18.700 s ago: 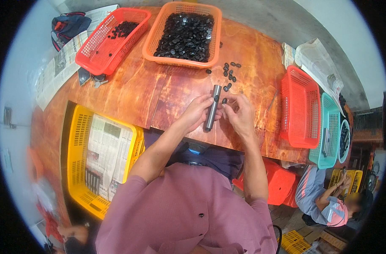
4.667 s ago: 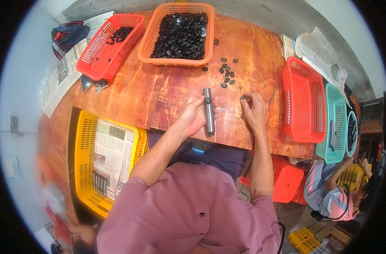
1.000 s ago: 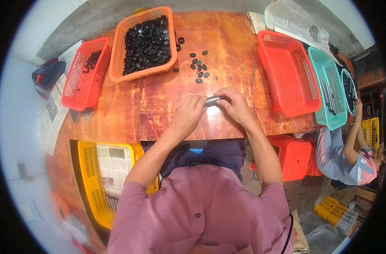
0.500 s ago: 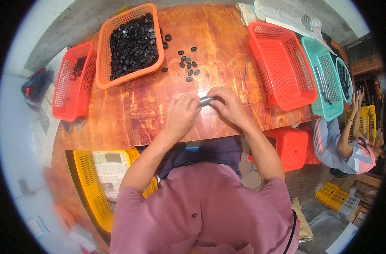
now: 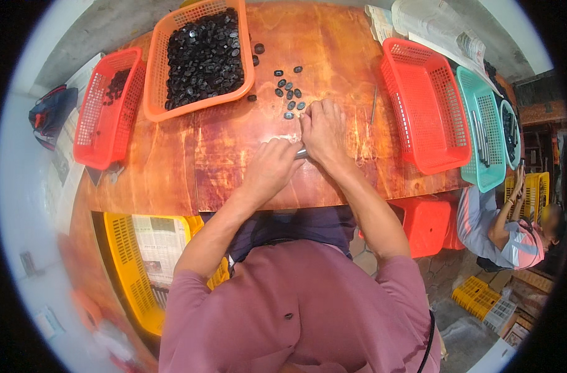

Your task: The person repeatedly picks up small dark dried fruit pieces from a table, places each into a cylindrical metal tool, and presses to split or crush them. The processed pieces are dropped back onto the table while the person continues the cycle. Another person works nearby at the same table.

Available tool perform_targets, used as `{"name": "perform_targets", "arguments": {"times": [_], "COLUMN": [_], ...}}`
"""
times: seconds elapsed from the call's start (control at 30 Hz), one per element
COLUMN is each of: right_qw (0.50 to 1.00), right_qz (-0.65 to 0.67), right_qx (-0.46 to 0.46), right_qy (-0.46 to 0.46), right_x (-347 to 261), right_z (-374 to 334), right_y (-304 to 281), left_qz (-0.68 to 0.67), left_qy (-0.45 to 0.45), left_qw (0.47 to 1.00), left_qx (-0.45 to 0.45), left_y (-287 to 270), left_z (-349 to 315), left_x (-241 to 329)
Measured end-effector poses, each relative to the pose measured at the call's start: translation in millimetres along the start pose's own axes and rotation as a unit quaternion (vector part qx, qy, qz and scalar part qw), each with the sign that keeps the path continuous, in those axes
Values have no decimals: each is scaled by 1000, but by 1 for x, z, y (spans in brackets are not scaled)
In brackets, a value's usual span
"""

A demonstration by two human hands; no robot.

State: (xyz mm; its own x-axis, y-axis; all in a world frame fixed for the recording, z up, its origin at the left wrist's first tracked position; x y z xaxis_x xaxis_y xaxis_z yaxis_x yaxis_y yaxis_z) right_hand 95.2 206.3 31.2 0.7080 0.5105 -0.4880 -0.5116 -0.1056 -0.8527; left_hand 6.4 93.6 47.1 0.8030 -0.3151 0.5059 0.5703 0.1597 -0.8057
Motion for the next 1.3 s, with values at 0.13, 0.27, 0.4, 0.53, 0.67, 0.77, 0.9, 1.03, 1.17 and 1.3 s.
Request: {"name": "perform_targets", "arguments": {"times": [0.13,0.27,0.4,0.53,0.67,0.77,0.9,1.03,1.17,1.3], "right_qw": [1000,1000,1000,1000,1000,999,999,999,999,999], "right_qz": [2,-8,7,3,17,26,24,16,24,31], "right_qx": [5,11,-5,0,24,26,33,42,34,26], "right_qy": [0,-2,13,20,-1,-6,-15,-20,-24,-12], "right_x": [-3,-5,-5,-6,-1,-3,-4,-5,-3,2], "right_z": [-2,-3,-5,-9,-8,-6,-7,-9,-13,-7], "right_y": [-3,-5,-6,-7,-4,-7,-9,-11,-9,-2], "left_qz": [-29,-23,5,-2,12,25,84,80,60,56], "left_qy": [-14,-8,-40,-1,17,11,-6,14,46,18], "left_qw": [999,1000,997,999,1000,999,996,996,997,998], "left_qx": [-14,-15,-63,-37,-20,-35,-29,-22,-27,-34], "left_y": [-2,4,13,5,8,9,11,8,11,10], "left_z": [1,0,-2,2,1,2,1,0,-5,8], "left_x": [-7,-11,-13,-4,-6,-7,-4,1,1,-4]}}
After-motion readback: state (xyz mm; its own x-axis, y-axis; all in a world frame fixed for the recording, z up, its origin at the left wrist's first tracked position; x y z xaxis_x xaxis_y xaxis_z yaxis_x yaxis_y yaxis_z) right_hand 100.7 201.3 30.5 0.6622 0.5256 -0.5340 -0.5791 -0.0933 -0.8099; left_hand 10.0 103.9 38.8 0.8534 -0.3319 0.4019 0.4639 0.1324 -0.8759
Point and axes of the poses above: each hand's wrist, its own z-axis towards the middle knuckle, its own y-axis out of the palm, x = y × z, the point moved 8 cm from there along z, towards the middle knuckle, and after that the axes turned 6 degrees about -x, right-handed, at the moved point
